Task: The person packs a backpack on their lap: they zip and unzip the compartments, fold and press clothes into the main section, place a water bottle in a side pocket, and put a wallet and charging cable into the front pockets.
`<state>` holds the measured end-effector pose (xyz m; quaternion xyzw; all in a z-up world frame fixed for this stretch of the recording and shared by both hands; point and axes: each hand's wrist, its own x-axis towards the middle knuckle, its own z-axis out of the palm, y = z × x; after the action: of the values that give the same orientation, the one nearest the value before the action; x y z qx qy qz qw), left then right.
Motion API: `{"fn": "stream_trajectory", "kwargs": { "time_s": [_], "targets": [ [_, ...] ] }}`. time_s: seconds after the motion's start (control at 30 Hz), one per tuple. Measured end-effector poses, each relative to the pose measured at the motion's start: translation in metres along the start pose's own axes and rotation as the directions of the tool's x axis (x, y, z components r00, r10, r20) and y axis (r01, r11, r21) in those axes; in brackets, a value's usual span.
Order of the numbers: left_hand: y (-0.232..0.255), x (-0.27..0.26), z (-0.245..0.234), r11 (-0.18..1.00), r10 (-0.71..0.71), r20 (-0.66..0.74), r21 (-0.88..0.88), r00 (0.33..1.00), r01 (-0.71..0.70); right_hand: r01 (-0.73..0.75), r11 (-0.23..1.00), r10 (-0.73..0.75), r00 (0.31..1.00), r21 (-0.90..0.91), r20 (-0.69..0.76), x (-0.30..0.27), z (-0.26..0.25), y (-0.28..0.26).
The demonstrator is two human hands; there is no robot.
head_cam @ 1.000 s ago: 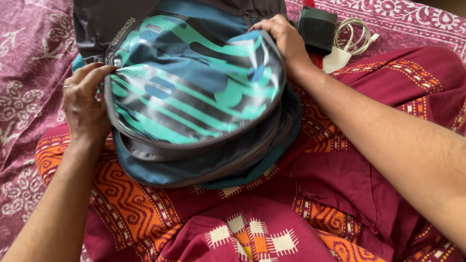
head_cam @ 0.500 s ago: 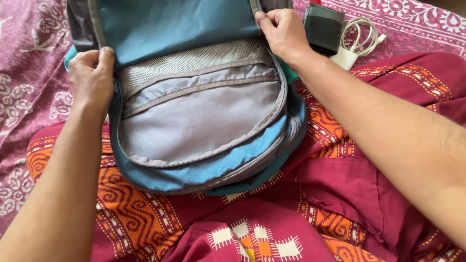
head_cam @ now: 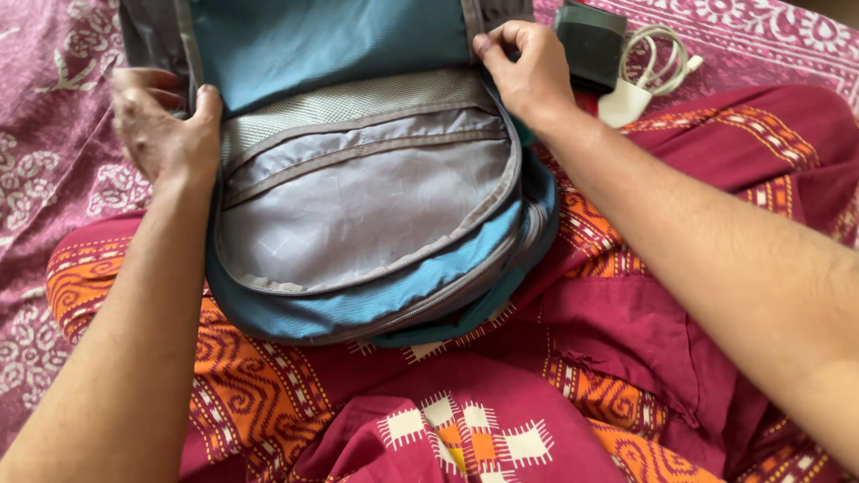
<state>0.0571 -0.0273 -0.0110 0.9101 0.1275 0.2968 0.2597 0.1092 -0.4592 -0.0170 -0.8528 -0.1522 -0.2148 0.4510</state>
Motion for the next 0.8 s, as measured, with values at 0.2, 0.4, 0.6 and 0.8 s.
{"fn": "stream_trajectory", "kwargs": {
  "time_s": [0.2, 0.4, 0.6, 0.8],
  "targets": [
    [0.026, -0.007, -0.012, 0.954, 0.213, -0.185, 0.250, 0.959, -0.164, 0.114, 0.971, -0.143, 0.981, -0.212, -0.129, -0.040, -0.039, -0.002],
    [0.091, -0.043, 0.001, 0.856, 0.481, -0.143, 0.291, 0.865, -0.428, -0.266, 0.942, 0.306, 0.931, 0.205, -0.198, -0.058, -0.083, 0.029],
    [0.187, -0.114, -0.001, 0.852, 0.524, 0.114, -0.097, 0.844, -0.515, -0.565, 0.681, 0.678, 0.726, 0.467, -0.110, -0.047, -0.081, 0.058],
    [0.201, -0.134, -0.021, 0.835, 0.550, 0.162, -0.143, 0.820, -0.532, -0.670, 0.539, 0.806, 0.586, 0.511, -0.082, -0.038, -0.080, 0.050]
  ]
}}
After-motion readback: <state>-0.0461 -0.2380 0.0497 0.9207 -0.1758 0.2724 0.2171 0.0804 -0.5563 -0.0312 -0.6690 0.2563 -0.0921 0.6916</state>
